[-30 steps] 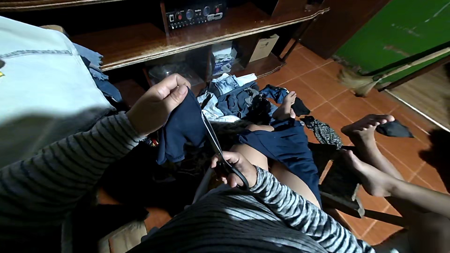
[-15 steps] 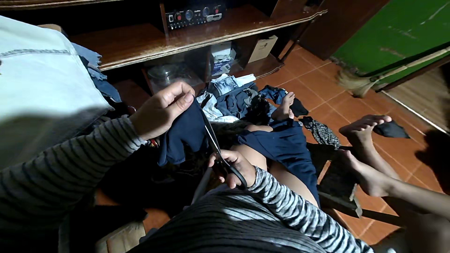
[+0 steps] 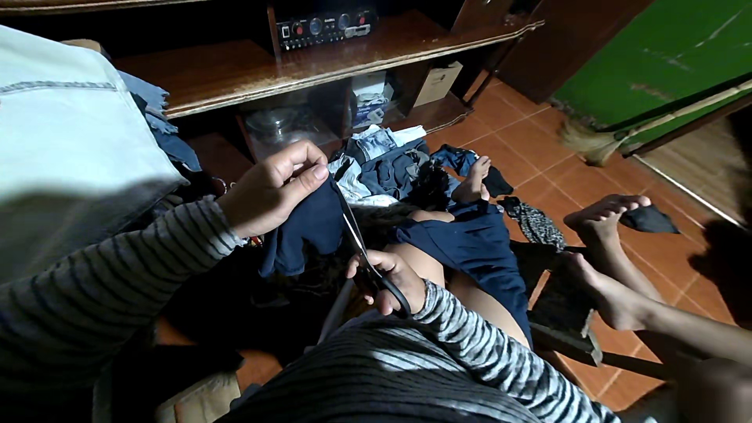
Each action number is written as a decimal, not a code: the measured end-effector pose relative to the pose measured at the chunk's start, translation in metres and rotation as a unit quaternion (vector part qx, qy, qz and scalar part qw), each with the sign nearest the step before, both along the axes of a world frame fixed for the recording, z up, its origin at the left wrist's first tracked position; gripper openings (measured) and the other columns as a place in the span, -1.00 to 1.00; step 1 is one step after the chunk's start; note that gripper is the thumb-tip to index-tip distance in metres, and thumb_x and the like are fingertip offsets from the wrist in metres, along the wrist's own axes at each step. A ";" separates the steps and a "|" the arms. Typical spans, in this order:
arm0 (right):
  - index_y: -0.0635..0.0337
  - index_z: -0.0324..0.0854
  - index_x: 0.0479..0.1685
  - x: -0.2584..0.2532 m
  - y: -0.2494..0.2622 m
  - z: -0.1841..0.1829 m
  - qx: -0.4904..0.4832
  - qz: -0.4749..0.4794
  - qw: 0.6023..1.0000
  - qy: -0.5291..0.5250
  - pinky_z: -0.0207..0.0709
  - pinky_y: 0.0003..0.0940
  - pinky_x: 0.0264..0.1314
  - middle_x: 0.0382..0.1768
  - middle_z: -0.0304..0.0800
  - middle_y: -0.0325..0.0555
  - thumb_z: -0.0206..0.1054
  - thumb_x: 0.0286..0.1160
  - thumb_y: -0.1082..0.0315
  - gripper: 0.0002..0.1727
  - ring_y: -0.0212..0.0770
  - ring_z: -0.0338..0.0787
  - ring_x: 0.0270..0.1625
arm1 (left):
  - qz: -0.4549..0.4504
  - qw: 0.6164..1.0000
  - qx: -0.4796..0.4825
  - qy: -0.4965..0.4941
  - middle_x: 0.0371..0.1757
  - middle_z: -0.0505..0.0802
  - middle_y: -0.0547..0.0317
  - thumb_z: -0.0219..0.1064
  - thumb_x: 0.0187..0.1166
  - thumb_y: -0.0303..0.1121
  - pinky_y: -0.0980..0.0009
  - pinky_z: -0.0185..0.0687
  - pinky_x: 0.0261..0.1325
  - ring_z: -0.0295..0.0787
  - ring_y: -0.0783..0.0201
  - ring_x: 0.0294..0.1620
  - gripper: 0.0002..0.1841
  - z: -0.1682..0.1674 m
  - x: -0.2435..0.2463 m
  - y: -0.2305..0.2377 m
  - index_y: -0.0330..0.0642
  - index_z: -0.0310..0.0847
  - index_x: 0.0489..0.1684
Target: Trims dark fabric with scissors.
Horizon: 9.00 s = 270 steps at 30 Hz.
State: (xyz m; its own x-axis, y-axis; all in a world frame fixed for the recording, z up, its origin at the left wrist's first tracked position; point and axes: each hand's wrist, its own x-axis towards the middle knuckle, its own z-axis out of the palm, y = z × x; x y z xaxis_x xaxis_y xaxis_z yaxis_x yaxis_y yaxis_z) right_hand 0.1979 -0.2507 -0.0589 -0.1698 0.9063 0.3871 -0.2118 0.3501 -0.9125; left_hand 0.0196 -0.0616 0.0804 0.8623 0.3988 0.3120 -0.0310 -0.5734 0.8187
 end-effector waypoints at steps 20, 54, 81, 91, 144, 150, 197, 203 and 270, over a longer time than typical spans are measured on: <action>0.14 0.69 0.09 -0.002 -0.003 -0.003 -0.021 0.002 1.000 0.014 0.54 -0.66 -0.43 -0.43 0.67 -0.49 0.58 0.34 -0.11 -0.45 -0.64 0.61 -0.48 | -0.016 1.000 -0.022 -0.003 -0.34 0.70 0.56 0.10 0.77 -0.32 0.77 0.52 -0.21 0.60 0.73 -0.31 -0.88 -0.001 0.001 -0.003 -0.01 0.56 -0.11; 0.12 0.67 0.11 0.006 -0.010 -0.016 -0.012 0.036 0.999 0.037 0.62 -0.56 -0.43 -0.40 0.73 -0.38 0.49 0.43 -0.18 -0.44 -0.52 0.67 -0.47 | -0.128 0.973 -0.022 -0.193 -0.06 0.73 0.08 -0.12 0.86 -0.47 0.35 0.68 0.16 0.72 0.31 0.03 -0.73 -0.040 0.007 0.074 -0.26 0.44 0.30; 0.21 0.65 0.13 0.000 -0.006 -0.008 0.026 -0.016 0.999 -0.032 0.55 -0.66 -0.28 -0.31 0.70 -0.45 0.54 0.33 -0.21 -0.33 -0.65 0.63 -0.33 | 0.066 0.988 -0.142 0.005 -0.25 0.75 0.48 -0.16 0.91 -0.31 0.59 0.75 -0.11 0.75 0.64 -0.23 -0.76 0.014 -0.001 0.002 -0.01 0.47 0.09; 0.16 0.67 0.10 -0.001 -0.003 -0.009 0.021 -0.019 1.000 -0.012 0.54 -0.66 -0.36 -0.39 0.64 -0.50 0.55 0.33 -0.20 -0.37 -0.64 0.60 -0.41 | 0.042 0.993 -0.112 0.014 -0.28 0.70 0.51 -0.12 0.89 -0.34 0.71 0.63 -0.17 0.67 0.71 -0.27 -0.79 0.014 -0.001 -0.001 0.00 0.47 0.02; 0.03 0.70 0.08 0.016 -0.011 -0.014 -0.022 -0.011 0.998 0.065 0.63 -0.53 -0.48 -0.48 0.75 -0.43 0.52 0.40 -0.16 -0.50 -0.52 0.69 -0.54 | -0.020 0.993 -0.119 -0.018 -0.30 0.86 0.58 0.04 0.74 -0.44 0.63 0.75 -0.13 0.79 0.68 -0.27 -0.80 0.005 -0.018 0.062 -0.02 0.61 -0.04; 0.07 0.70 0.07 0.007 -0.011 -0.015 -0.022 0.008 0.999 0.047 0.59 -0.63 -0.47 -0.40 0.76 -0.47 0.55 0.40 -0.09 -0.53 -0.60 0.67 -0.51 | 0.037 0.979 -0.148 -0.134 -0.29 0.73 0.58 -0.19 0.88 -0.34 0.62 0.72 -0.07 0.73 0.65 -0.22 -0.75 0.026 -0.006 0.016 0.09 0.46 0.00; 0.18 0.69 0.02 -0.001 -0.005 -0.008 0.039 -0.008 0.999 -0.017 0.46 -0.74 -0.39 -0.37 0.67 -0.50 0.59 0.33 -0.11 -0.45 -0.71 0.56 -0.41 | -0.025 0.982 -0.168 -0.078 -0.24 0.86 0.37 -0.23 0.87 -0.35 0.43 0.86 -0.01 0.89 0.41 -0.16 -0.75 0.023 -0.002 -0.004 -0.01 0.40 0.08; 0.20 0.67 0.11 0.000 -0.005 -0.003 0.035 0.005 0.999 -0.009 0.55 -0.66 -0.34 -0.39 0.68 -0.45 0.55 0.33 -0.19 -0.36 -0.63 0.62 -0.40 | -0.029 0.986 -0.159 -0.048 -0.19 0.89 0.34 -0.24 0.89 -0.37 0.47 0.84 0.00 0.89 0.43 -0.12 -0.76 0.024 -0.001 -0.011 -0.03 0.38 0.11; 0.12 0.66 0.14 0.000 -0.004 -0.003 0.033 0.019 0.999 0.016 0.55 -0.62 -0.36 -0.39 0.69 -0.43 0.46 0.41 -0.26 -0.36 -0.60 0.63 -0.42 | -0.031 0.991 -0.109 -0.067 -0.13 0.83 0.52 -0.06 0.85 -0.37 0.55 0.78 0.09 0.81 0.60 -0.05 -0.81 0.015 -0.002 0.003 0.01 0.47 0.15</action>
State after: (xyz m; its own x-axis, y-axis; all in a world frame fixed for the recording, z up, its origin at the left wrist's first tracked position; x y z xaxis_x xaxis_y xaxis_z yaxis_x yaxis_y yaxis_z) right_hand 0.1975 -0.2548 -0.0621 -0.1906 0.8713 0.4521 -0.2549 0.4008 -0.8800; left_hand 0.0178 -0.0586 0.0951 0.8437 0.4173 0.3377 -0.1779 -0.3763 0.9093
